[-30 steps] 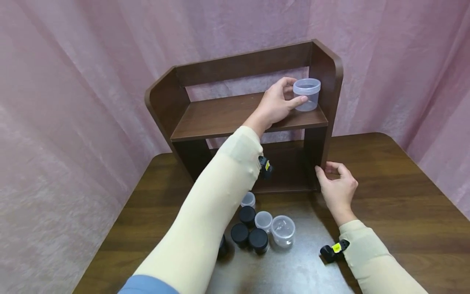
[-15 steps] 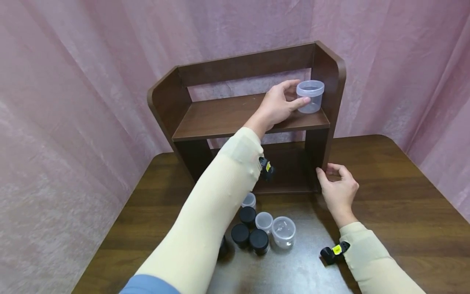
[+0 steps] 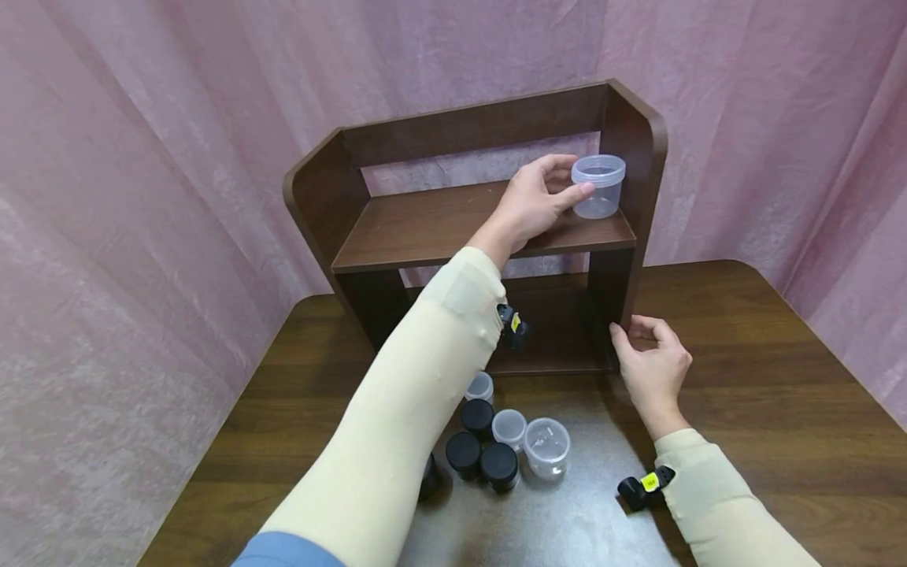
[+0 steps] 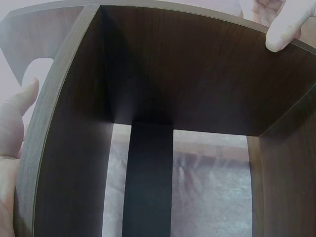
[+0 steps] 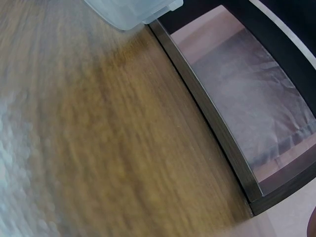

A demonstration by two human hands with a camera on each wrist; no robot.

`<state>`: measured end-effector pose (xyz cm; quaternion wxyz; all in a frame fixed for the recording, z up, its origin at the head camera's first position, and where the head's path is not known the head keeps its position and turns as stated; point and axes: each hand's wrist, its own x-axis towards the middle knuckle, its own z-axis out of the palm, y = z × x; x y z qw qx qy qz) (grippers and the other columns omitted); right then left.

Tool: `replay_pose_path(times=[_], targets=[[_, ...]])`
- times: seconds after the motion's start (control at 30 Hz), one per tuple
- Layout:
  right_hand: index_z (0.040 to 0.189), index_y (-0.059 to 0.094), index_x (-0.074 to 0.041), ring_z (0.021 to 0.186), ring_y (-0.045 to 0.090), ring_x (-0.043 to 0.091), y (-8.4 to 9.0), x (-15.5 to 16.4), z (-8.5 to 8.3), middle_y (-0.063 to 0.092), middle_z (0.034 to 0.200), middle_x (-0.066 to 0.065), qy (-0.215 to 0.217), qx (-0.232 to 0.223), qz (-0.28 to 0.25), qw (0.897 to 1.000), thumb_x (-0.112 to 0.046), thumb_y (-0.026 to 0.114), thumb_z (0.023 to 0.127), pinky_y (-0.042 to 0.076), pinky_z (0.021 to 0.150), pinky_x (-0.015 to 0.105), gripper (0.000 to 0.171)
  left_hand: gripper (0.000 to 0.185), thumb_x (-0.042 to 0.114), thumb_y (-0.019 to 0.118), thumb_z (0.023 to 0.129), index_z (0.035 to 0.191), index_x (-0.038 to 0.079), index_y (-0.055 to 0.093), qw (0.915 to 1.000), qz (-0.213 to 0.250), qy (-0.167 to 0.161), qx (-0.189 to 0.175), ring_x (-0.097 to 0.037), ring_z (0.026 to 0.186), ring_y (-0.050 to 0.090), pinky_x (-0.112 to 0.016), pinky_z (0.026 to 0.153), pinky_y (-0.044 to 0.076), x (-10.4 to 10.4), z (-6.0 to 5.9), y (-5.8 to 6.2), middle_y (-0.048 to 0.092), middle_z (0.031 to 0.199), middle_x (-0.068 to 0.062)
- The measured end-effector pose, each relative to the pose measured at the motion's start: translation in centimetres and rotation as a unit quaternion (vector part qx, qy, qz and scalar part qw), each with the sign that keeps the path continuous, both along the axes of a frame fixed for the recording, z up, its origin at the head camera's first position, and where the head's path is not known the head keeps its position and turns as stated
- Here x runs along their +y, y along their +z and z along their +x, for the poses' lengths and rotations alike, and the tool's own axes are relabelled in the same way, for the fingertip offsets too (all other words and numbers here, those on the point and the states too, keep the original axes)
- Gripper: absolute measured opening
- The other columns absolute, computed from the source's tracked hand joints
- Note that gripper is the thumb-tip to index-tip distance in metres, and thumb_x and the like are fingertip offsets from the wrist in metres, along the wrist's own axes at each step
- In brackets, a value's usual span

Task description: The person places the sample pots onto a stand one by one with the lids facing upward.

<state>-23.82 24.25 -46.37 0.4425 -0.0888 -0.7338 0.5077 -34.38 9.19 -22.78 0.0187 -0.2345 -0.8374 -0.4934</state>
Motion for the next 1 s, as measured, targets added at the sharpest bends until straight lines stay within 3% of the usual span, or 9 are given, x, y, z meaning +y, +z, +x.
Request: replay_pose_path(times=[0.23,0.53,1.0], targets=[[0.092,0.07,-0.003,0.067,0.057,-0.004,-0.1,0.1,-0.1,0.061,0.08,-0.02,-0.007,0.002,0.005,1.0,-0.018,0.082,0.076,0.043,0.059,0.007,0.025,0.05,0.035,0.074,0.084,0.129,0.022,0.056,1.0,0.001,-0.001,0.0,0.003,0.101,0.056,-0.01,0.079,0.044,0.0,-0.1,0.0,0.062,0.109,0.014],[0.091,0.07,-0.004,0.063,0.056,-0.007,-0.1,0.1,0.1,0.061,0.08,-0.019,-0.009,0.002,0.013,1.0,-0.019,0.081,0.076,0.043,0.058,0.006,0.024,0.051,0.035,0.074,0.083,0.129,0.023,0.056,1.0,0.004,0.002,-0.006,0.004,0.1,0.057,-0.01,0.077,0.045,0.0,0.1,-0.2,0.062,0.109,0.014],[0.091,0.07,-0.003,0.063,0.057,-0.006,-0.2,-0.9,-0.5,0.066,0.081,-0.005,-0.004,-0.006,0.022,1.0,-0.019,0.08,0.077,0.042,0.056,0.007,0.023,0.055,0.032,0.078,0.08,0.128,0.021,0.055,0.999,0.035,0.024,-0.012,0.004,0.099,0.058,-0.009,0.076,0.047,-1.3,0.0,-0.5,0.062,0.111,0.013]])
